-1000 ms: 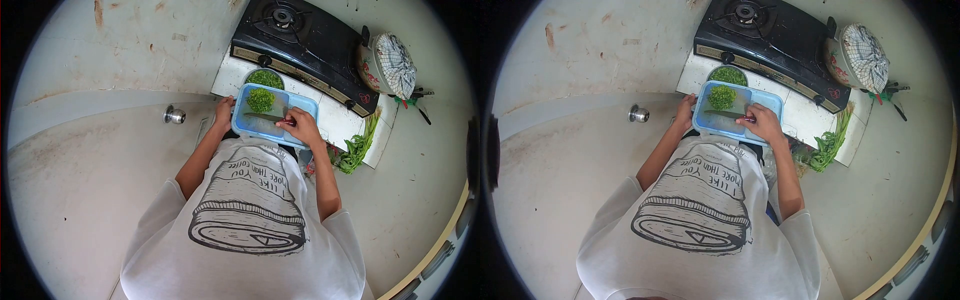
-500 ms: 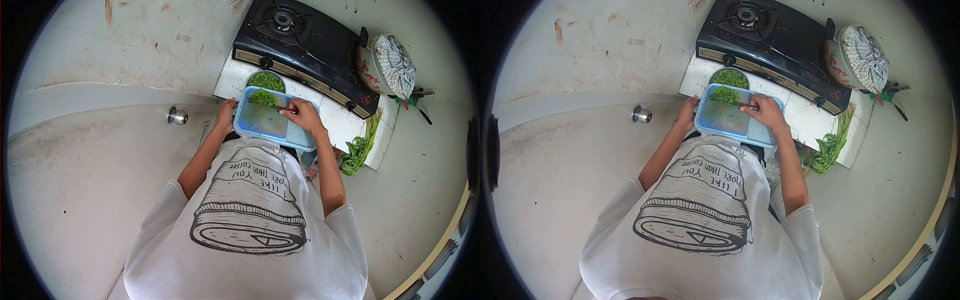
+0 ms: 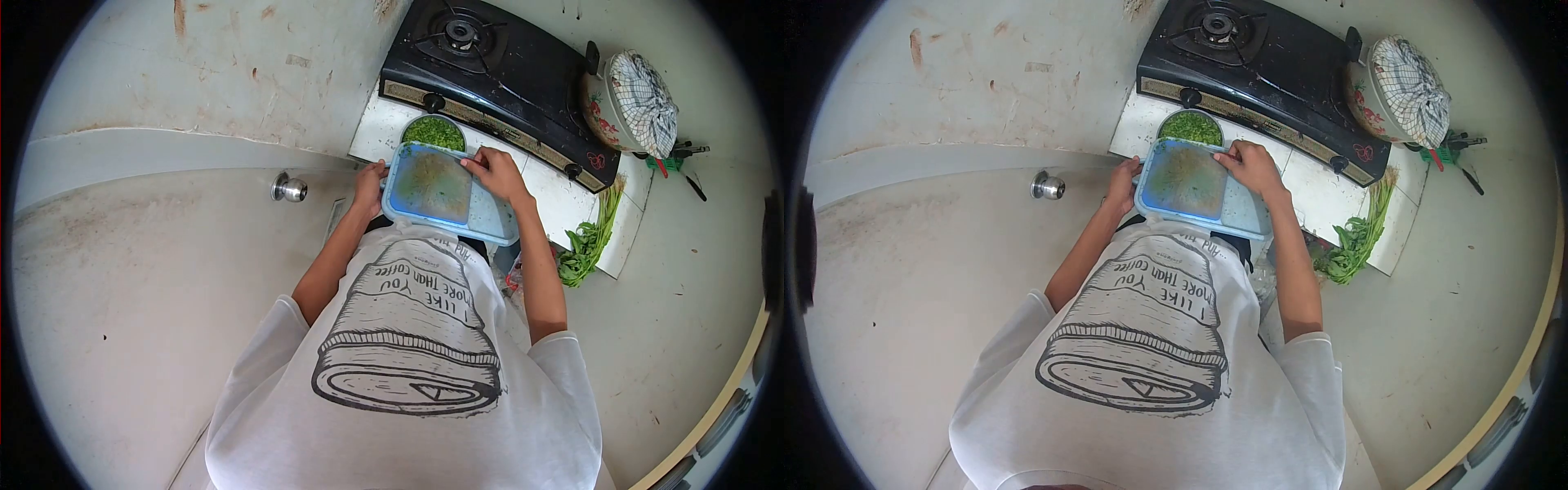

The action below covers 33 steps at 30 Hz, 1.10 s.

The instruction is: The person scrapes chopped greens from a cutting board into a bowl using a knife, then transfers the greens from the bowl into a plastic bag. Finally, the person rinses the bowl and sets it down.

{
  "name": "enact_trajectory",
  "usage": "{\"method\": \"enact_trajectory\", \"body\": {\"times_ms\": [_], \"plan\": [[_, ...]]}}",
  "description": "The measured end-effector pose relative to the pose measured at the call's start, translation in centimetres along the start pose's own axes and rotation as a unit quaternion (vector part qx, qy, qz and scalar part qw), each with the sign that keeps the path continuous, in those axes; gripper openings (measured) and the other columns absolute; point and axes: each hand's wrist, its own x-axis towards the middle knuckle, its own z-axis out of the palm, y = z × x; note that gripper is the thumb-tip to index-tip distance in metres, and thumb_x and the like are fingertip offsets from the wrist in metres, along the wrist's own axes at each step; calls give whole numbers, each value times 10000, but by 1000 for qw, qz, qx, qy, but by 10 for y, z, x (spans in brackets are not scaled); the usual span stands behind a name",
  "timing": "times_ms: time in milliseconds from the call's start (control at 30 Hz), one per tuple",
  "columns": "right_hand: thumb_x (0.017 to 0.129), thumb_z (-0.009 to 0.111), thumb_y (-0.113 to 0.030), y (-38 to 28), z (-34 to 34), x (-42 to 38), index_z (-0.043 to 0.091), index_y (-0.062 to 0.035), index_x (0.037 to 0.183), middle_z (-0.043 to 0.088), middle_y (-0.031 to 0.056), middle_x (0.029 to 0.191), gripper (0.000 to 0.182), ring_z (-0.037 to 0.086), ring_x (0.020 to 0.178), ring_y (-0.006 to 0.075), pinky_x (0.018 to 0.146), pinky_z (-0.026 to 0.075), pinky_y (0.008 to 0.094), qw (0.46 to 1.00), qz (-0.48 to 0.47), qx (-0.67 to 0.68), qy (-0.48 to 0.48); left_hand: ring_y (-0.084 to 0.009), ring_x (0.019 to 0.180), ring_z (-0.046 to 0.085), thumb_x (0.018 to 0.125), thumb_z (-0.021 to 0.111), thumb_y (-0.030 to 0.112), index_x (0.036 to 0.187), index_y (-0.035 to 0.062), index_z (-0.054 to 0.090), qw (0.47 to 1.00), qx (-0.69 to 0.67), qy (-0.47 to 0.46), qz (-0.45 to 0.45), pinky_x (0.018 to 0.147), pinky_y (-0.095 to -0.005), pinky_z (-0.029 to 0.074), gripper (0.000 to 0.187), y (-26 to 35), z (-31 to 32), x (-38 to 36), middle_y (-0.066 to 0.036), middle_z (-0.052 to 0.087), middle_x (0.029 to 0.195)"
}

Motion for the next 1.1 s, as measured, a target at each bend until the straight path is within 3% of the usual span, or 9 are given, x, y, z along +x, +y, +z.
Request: {"method": "enact_trajectory", "body": {"times_ms": [200,233,333,633,733,833,933,967,1100], "plan": [[884,760,-436,-21,4,-34,667,2,867,689,171,778,448,684,750,333,712,532,417,998,-42,41,-11,-263,1166,560,1038,573,302,1308,-20,495,1000,3,1,-2,939,-460,537,428,1,3,-2,-192,563,1286],[888,771,-424,-21,9,-35,654,-2,846,651,133,727,440,619,656,267,652,498,384,997,-68,48,6,-268,1172,558,1037,574,299,1313,-22,493,1000,1,-3,-2,947,-466,533,431,1,3,-3,-195,560,1294],[882,747,-466,-30,13,-31,645,-12,849,681,156,769,467,670,740,348,690,524,437,997,-78,17,-24,-277,1205,542,1036,577,294,1317,-25,491,1000,-2,-17,-5,976,-483,515,434,0,4,-5,-202,552,1313],[907,727,-439,-28,32,-1,654,-26,855,690,161,778,423,685,758,354,687,525,454,996,-17,-32,82,-275,1217,525,1031,584,294,1337,-49,491,1000,-10,-18,-11,987,-490,502,470,4,11,-15,-200,559,1306],[894,752,-415,-39,22,-19,666,-21,843,689,147,759,407,671,709,329,672,522,428,998,-31,13,50,-264,1187,544,1031,581,295,1315,-43,505,1000,0,-18,0,961,-470,520,448,-3,5,-7,-192,570,1289],[884,769,-399,-32,18,-33,673,-10,817,679,135,732,407,644,666,296,653,512,398,994,-70,71,-54,-253,1151,566,1030,575,287,1288,-31,519,999,-9,-40,-5,931,-445,538,413,-5,0,-2,-185,585,1267],[875,802,-352,-15,7,-34,672,4,799,628,108,662,386,564,598,194,601,470,342,991,-30,111,-64,-250,1114,588,1030,562,275,1269,-22,528,999,-11,-43,-5,904,-432,551,382,-6,0,-5,-180,601,1240],[882,795,-360,-6,7,-34,687,2,822,640,98,682,382,571,612,184,608,471,347,997,-27,79,-7,-250,1103,595,1031,557,271,1263,-20,531,999,-8,-40,-2,896,-429,554,373,-6,1,-6,-179,605,1232],[876,803,-367,-7,-6,-36,712,-2,848,674,70,740,377,574,648,150,636,477,337,999,11,22,38,-261,1090,603,1033,544,272,1274,-19,527,1000,-7,-24,-7,889,-425,555,378,-9,2,-3,-180,609,1224]]}}
